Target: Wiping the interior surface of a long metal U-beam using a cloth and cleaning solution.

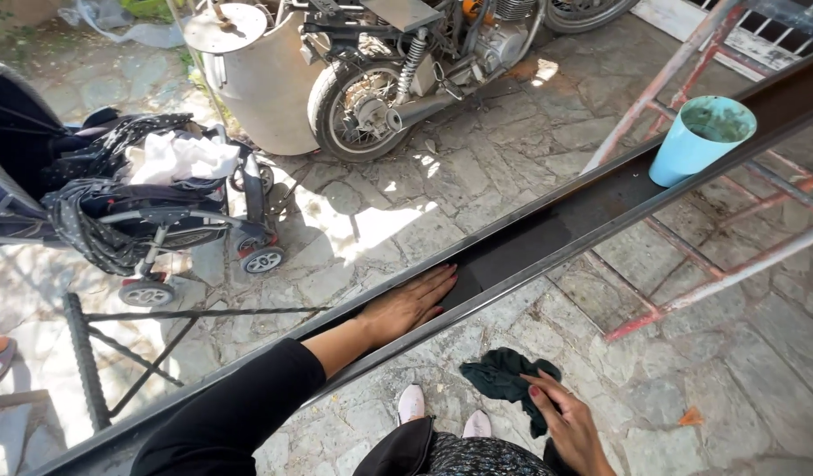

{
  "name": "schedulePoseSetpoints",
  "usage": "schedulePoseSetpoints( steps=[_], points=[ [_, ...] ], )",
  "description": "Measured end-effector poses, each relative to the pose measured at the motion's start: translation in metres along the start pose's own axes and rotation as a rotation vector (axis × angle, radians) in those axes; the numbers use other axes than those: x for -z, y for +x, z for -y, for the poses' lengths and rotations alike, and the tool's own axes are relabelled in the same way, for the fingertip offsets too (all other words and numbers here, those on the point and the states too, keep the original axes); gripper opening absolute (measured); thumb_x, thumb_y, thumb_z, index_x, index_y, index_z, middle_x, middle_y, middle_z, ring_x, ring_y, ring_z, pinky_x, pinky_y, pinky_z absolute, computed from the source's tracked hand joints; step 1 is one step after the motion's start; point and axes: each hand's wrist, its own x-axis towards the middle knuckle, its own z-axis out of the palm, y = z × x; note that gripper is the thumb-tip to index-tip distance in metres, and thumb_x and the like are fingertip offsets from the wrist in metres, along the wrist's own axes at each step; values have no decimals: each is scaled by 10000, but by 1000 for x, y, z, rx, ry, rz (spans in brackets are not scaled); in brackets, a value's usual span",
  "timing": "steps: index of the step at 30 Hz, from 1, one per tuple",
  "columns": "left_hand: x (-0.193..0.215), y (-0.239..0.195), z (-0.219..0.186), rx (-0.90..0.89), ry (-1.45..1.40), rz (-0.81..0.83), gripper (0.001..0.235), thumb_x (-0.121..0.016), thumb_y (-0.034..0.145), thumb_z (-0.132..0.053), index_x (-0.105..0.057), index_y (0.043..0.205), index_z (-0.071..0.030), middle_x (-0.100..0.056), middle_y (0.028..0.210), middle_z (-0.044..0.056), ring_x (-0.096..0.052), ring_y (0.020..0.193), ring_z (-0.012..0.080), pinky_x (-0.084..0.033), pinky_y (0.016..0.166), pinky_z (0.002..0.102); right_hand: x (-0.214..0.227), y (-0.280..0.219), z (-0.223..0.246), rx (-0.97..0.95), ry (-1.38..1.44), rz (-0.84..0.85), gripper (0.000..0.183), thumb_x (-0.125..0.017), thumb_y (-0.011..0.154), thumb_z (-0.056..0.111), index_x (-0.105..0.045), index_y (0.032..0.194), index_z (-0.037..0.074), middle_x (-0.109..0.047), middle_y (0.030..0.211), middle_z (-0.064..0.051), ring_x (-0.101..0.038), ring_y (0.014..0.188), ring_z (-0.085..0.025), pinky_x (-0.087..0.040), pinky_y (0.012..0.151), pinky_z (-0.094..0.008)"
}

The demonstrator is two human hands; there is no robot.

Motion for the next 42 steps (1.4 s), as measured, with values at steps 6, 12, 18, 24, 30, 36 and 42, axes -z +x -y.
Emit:
schedulePoseSetpoints(
  steps=[6, 12, 18, 24, 30, 36, 42],
  points=[
    [-19, 44, 16, -161, -27, -17, 568, -287, 1109, -215, -151, 1644, -83, -125, 1730, 151, -123, 1608, 309, -122, 1305, 447, -34, -4, 2, 74, -53, 68, 450, -609, 936, 381, -799, 1292, 183, -597, 1540, -65, -398, 1552, -181, -372, 1192, -395],
    [-14, 67, 10, -209, -177, -127, 496, -383, 1113, -253, -398, 1545, -9, -333, 1644, 204, -266, 1557, 350, -193, 1289, 451, -52, -16, 9, 124, -88, 13, 419, -623, 940, 370, -819, 1261, 186, -661, 1481, -93, -421, 1538, -170, -385, 1170, -354],
    [3, 34, 0, -86, -404, -173, 551, -328, 1108, -325, -367, 1547, 6, -328, 1639, 215, -264, 1552, 346, -193, 1279, 465, -53, -28, -10, 35, -37, -70, 433, -610, 944, 374, -812, 1281, 194, -669, 1484, -66, -384, 1562, -159, -390, 1179, -358],
    [50, 18, -40, 130, -615, 157, 859, -137, 935, -666, -236, 1609, -144, -251, 1683, 147, -60, 1590, 315, -7, 1263, 510, -58, -37, -30, 26, -47, -125, 431, -592, 959, 372, -792, 1304, 209, -586, 1534, -95, -371, 1562, -194, -396, 1174, -369],
    [88, -18, -64, 502, -1152, 274, 984, -226, 779, -807, -238, 1615, -288, -118, 1742, 43, -90, 1607, 288, 21, 1240, 595, -67, -41, -25, 22, -33, -133, 427, -591, 960, 377, -794, 1300, 217, -568, 1550, -97, -400, 1546, -188, -432, 1144, -354],
    [98, -64, -66, 878, -1613, -2, 749, -365, 906, -564, -535, 1518, -166, -458, 1576, 86, -315, 1470, 277, -45, 1198, 653, -71, -36, -33, 41, -37, -124, 425, -594, 966, 360, -784, 1310, 198, -599, 1525, -102, -388, 1551, -175, -411, 1179, -348],
    [96, -52, -67, 959, -1569, -109, 638, -479, 855, -540, -719, 1341, -204, -506, 1646, -13, -390, 1507, 201, 43, 1221, 658, -73, -39, -28, 102, -76, -101, 415, -568, 963, 376, -805, 1255, 200, -759, 1387, 17, -403, 1543, -162, -424, 1183, -371]
  ],
)
